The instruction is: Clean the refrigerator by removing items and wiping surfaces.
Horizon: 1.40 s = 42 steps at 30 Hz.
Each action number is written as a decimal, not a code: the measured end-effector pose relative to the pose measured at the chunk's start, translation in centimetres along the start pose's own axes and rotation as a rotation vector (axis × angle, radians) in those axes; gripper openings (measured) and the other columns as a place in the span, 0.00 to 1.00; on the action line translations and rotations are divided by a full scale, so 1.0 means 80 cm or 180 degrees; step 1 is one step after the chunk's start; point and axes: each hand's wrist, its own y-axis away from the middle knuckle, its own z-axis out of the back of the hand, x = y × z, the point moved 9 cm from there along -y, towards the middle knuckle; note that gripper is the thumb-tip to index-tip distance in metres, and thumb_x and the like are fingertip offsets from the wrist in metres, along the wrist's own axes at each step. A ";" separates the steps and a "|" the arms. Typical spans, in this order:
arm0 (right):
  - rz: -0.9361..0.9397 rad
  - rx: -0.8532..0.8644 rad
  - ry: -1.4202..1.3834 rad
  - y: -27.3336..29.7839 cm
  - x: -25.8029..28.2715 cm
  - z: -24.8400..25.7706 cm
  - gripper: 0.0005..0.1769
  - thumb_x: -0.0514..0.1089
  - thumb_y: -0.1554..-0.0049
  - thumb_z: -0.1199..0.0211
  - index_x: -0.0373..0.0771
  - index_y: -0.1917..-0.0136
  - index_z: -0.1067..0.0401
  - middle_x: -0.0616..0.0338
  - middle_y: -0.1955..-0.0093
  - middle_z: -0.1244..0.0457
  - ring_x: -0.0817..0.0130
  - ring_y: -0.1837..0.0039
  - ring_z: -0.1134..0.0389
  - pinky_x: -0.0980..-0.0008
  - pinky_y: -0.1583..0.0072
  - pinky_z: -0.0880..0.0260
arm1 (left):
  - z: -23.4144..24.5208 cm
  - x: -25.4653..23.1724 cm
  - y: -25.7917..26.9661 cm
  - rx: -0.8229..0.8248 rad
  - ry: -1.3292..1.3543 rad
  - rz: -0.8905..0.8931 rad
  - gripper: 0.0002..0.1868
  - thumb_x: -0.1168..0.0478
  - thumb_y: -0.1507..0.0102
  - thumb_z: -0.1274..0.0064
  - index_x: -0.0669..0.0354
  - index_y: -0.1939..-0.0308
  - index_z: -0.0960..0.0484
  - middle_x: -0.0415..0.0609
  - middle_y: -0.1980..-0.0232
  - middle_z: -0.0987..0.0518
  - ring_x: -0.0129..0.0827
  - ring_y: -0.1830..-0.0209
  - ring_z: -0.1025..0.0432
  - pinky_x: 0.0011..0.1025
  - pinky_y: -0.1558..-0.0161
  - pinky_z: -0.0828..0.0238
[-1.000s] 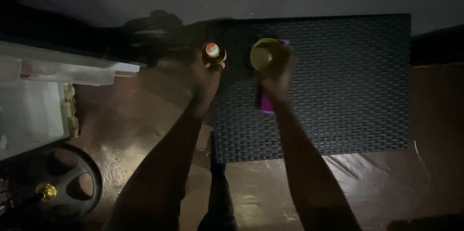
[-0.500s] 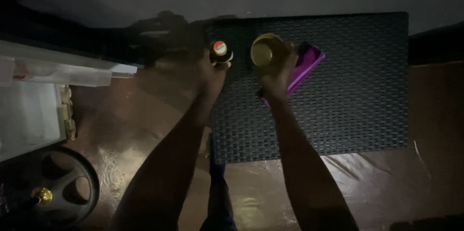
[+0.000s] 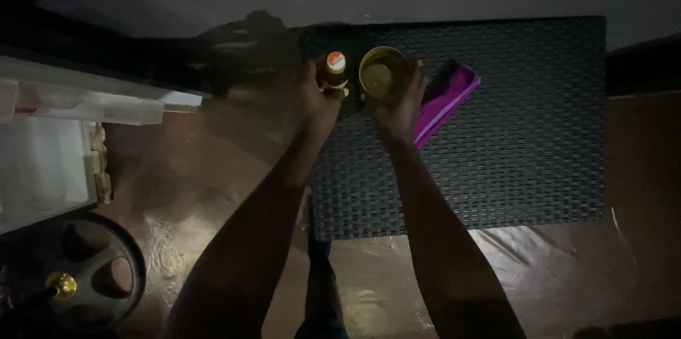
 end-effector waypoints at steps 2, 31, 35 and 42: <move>-0.0222 -0.0143 -0.0458 0.005 -0.007 0.009 0.48 0.42 0.53 0.24 0.36 0.26 0.47 0.44 0.32 0.47 0.49 0.30 0.47 0.44 0.32 0.40 | 0.001 -0.002 -0.001 0.0033 0.0019 0.0059 0.28 0.69 0.43 0.32 0.63 0.42 0.26 0.55 0.46 0.20 0.40 0.44 0.22 0.37 0.44 0.22; -0.3640 -0.0601 -0.2600 0.182 0.001 0.024 0.15 0.46 0.42 0.41 0.39 0.44 0.25 0.53 0.55 0.30 0.62 0.55 0.27 0.61 0.57 0.25 | 0.070 0.054 0.113 0.0182 0.2036 0.1377 0.35 0.52 0.34 0.35 0.62 0.28 0.30 0.59 0.44 0.26 0.42 0.43 0.31 0.40 0.38 0.32; -0.3126 0.0456 -0.3067 0.180 0.094 0.005 0.21 0.35 0.50 0.32 0.35 0.42 0.26 0.51 0.51 0.30 0.60 0.51 0.27 0.60 0.50 0.22 | 0.118 -0.002 0.140 0.1213 0.0895 0.2671 0.37 0.33 0.36 0.49 0.66 0.45 0.17 0.58 0.43 0.17 0.42 0.39 0.25 0.42 0.41 0.31; -0.2550 0.2083 -0.2892 0.179 0.206 -0.032 0.21 0.38 0.49 0.31 0.32 0.42 0.25 0.47 0.50 0.28 0.60 0.51 0.25 0.58 0.45 0.21 | 0.185 -0.032 0.161 0.1020 0.2515 0.2805 0.33 0.50 0.46 0.36 0.56 0.40 0.26 0.59 0.39 0.23 0.49 0.35 0.29 0.52 0.37 0.29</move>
